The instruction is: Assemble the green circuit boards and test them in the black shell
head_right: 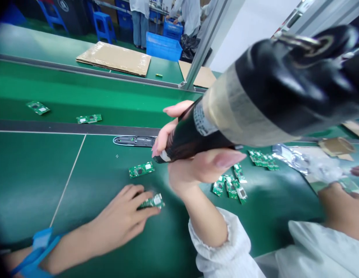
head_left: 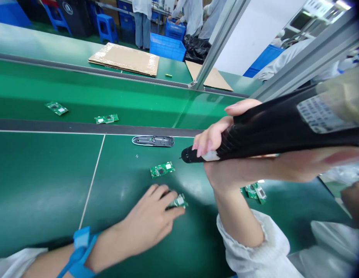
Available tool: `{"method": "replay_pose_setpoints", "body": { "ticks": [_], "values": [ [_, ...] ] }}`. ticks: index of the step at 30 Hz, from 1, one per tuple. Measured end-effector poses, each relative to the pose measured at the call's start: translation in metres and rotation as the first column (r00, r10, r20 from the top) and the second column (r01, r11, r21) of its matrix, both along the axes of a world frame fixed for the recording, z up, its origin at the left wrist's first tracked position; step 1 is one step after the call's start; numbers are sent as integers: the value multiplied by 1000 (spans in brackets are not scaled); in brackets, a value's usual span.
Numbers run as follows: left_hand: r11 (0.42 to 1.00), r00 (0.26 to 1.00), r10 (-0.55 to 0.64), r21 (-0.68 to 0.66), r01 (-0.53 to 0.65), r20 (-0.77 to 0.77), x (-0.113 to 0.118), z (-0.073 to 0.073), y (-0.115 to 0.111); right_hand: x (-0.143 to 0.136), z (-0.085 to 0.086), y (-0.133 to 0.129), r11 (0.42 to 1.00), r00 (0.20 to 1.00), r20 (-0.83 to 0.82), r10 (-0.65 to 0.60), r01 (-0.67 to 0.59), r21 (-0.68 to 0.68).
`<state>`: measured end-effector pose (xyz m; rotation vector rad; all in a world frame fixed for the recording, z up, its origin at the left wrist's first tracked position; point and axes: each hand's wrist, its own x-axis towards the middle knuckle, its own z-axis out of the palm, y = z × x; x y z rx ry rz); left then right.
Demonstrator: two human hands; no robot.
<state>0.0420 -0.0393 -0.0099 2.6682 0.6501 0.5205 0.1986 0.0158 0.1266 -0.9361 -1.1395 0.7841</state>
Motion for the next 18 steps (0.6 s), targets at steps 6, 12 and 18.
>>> {"method": "replay_pose_setpoints", "body": {
  "ticks": [6,12,18],
  "values": [
    [976,992,87,191,-104,97,-13,2,54,-2,4,-1,999,997,-75,26,-28,-29],
    [983,970,162,59,-175,180,-14,-2,61,-14,-6,5,997,973,-225,49,-62,-49],
    [981,961,193,-4,-196,197,-13,-5,62,-22,-32,10,998,971,-232,54,-58,-9]
  ]
}}
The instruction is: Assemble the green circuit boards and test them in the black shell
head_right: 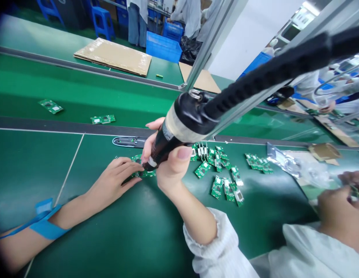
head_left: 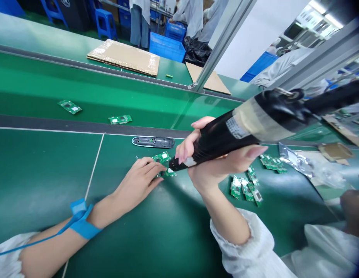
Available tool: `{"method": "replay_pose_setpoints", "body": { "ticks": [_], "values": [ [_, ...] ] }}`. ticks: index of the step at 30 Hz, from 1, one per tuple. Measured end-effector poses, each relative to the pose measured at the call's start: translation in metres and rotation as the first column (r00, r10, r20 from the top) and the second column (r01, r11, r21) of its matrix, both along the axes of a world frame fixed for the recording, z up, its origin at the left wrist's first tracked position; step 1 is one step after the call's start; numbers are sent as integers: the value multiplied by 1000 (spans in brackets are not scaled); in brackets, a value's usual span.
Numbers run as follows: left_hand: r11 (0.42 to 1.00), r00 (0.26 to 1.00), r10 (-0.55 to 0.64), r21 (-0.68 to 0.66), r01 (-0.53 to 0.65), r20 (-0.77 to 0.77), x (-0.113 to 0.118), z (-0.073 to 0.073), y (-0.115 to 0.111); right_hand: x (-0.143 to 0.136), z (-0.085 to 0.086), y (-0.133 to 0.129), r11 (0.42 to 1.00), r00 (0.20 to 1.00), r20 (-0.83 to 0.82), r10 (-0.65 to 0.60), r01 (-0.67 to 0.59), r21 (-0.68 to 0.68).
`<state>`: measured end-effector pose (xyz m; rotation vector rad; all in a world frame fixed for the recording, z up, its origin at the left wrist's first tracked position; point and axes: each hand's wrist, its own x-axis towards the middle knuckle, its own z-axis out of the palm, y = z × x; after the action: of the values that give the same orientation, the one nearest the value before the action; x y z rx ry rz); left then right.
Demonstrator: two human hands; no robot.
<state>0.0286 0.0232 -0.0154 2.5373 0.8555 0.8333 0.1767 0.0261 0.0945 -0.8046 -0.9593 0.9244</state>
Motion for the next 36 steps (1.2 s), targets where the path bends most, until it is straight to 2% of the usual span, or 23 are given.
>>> {"method": "replay_pose_setpoints", "body": {
  "ticks": [10,18,25,32,36],
  "values": [
    [993,996,86,-81,-87,-15,0,1,1,-2,-16,4,998,999,47,-19,16,53],
    [984,997,75,-158,-77,-15,1,7,3,-1,-22,7,981,984,39,172,-174,88],
    [966,997,75,-248,-69,15,4,9,4,-1,-26,11,982,984,34,176,-178,57],
    [966,995,87,-251,-70,54,1,4,1,6,-19,9,989,990,14,140,-140,43],
    [991,991,83,-114,-71,105,8,4,4,5,-3,3,992,994,-32,102,-99,74]
  ]
}}
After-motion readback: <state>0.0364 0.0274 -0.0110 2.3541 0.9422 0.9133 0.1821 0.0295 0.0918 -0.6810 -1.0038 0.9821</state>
